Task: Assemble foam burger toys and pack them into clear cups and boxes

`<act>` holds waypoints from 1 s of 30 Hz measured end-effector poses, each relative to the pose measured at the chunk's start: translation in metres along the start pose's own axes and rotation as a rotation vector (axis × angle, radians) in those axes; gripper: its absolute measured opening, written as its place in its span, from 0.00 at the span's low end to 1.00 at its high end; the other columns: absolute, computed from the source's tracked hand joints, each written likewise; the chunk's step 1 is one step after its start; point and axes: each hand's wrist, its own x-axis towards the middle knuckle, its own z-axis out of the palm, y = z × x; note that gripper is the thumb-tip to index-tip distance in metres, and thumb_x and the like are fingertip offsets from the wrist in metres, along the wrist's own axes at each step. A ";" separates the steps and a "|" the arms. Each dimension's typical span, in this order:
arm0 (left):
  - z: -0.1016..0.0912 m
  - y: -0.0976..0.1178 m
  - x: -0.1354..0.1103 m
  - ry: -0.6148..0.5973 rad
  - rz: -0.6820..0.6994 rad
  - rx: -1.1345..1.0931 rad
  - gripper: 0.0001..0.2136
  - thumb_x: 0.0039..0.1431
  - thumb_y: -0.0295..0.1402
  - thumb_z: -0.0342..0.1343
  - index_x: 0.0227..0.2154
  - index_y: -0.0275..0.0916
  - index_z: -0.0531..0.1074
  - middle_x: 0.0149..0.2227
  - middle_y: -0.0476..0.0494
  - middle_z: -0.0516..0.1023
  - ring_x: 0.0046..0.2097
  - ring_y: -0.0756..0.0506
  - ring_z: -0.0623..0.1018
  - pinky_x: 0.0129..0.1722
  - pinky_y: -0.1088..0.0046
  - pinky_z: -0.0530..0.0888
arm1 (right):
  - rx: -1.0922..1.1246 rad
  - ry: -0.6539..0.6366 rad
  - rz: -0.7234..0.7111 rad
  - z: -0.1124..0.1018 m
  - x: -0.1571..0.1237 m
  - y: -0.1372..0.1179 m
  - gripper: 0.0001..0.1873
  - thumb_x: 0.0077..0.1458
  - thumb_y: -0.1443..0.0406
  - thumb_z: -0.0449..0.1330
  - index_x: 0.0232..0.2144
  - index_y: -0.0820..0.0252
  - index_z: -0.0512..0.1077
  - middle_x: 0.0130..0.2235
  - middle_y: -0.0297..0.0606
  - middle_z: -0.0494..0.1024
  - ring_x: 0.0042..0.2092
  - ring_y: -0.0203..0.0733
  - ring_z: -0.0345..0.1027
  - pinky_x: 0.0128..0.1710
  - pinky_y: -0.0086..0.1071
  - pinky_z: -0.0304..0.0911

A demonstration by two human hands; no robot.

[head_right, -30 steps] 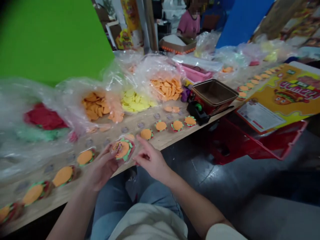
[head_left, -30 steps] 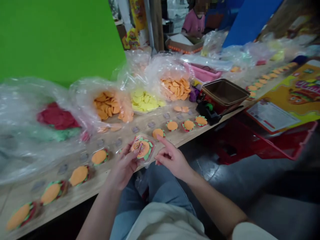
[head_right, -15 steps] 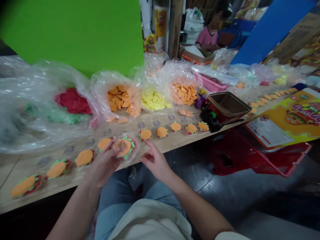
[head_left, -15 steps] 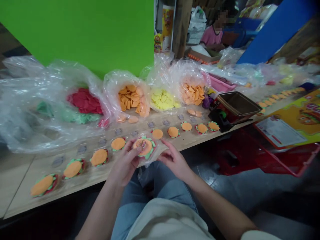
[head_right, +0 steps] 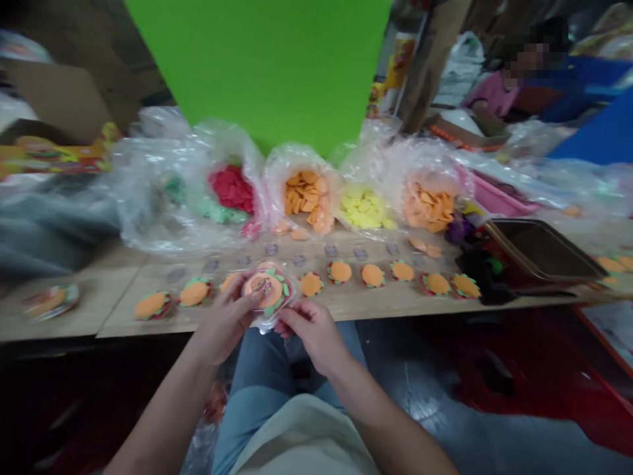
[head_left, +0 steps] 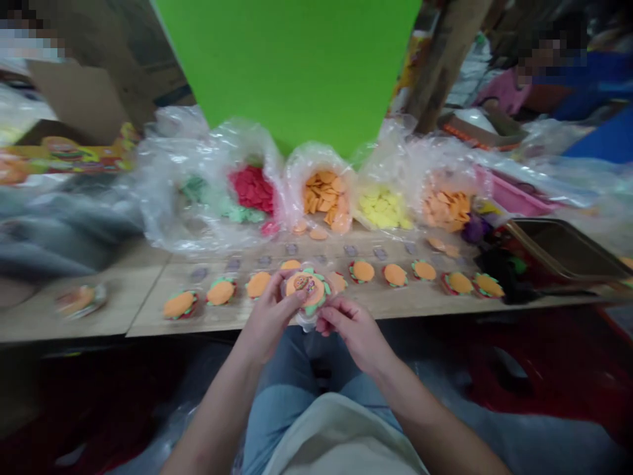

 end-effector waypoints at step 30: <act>-0.258 -0.002 -0.023 0.803 -0.036 0.214 0.11 0.46 0.39 0.57 0.27 0.37 0.66 0.25 0.49 0.72 0.27 0.50 0.74 0.29 0.74 0.72 | -0.952 -0.714 -0.075 0.062 0.026 0.037 0.13 0.56 0.63 0.50 0.41 0.55 0.72 0.40 0.38 0.74 0.41 0.40 0.67 0.43 0.32 0.61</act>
